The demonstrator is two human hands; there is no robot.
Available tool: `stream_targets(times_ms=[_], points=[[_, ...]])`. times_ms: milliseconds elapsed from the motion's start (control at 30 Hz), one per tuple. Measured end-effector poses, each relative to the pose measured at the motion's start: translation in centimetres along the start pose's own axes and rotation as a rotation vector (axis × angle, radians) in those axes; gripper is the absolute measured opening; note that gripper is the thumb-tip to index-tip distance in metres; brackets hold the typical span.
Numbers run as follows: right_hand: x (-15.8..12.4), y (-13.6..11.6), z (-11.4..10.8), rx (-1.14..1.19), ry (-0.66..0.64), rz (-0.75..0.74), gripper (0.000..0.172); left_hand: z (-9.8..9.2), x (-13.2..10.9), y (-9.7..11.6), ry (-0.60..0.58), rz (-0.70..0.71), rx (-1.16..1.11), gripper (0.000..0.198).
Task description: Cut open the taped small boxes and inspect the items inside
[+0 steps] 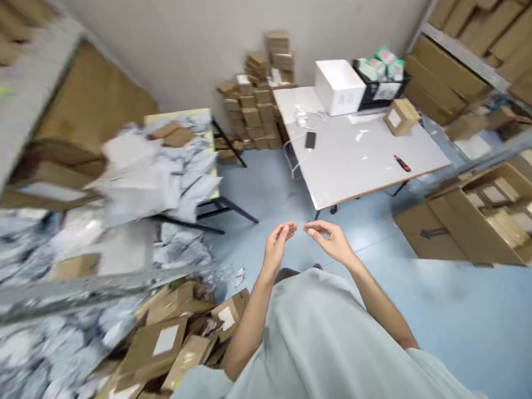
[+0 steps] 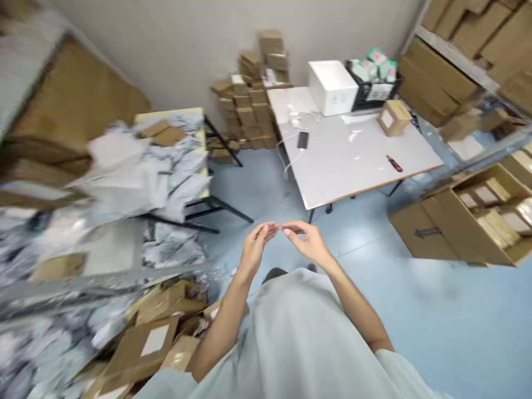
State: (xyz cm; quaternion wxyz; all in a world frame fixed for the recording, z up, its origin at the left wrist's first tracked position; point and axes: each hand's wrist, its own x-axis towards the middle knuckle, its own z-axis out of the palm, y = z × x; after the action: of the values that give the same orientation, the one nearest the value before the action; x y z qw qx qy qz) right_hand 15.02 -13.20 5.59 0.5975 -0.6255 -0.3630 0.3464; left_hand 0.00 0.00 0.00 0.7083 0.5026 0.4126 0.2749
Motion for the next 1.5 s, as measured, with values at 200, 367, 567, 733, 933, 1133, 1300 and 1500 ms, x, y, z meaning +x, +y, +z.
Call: stream_targets(times_ms=[200,367,567,733,933,1133,1300,1500], points=[[0.4,0.8,-11.0,0.033,0.416,0.003,0.035,14.3,3.6,0.8,-0.354,0.077,0.113,0.068],[3.0,2.2,-17.1,0.066,0.546,0.025,0.036,21.1,7.6,0.7,-0.486,0.104,0.195,0.062],[8.8,3.3,-26.0,-0.012,0.622,0.083,0.037,28.4,16.3,-0.5,-0.518,0.025,0.228,0.07],[13.3,2.1,-34.2,-0.104,0.686,0.13,0.036,36.7,23.4,1.0,-0.522,0.006,0.216,0.07],[15.9,1.1,-41.5,-0.167,0.956,0.135,0.032,46.6,28.9,3.4,-0.654,0.016,0.241,0.061],[14.5,1.5,-47.7,-0.196,1.113,0.162,0.033,55.5,29.3,2.5,-0.751,0.002,0.345,0.06],[10.2,2.2,-54.2,-0.139,1.269,0.19,0.042,63.0,25.9,-0.8,-0.874,-0.056,0.452,0.058],[2.2,2.6,-63.1,-0.141,1.438,0.165,0.055,73.3,20.3,-6.1,-0.994,-0.041,0.549,0.06]])
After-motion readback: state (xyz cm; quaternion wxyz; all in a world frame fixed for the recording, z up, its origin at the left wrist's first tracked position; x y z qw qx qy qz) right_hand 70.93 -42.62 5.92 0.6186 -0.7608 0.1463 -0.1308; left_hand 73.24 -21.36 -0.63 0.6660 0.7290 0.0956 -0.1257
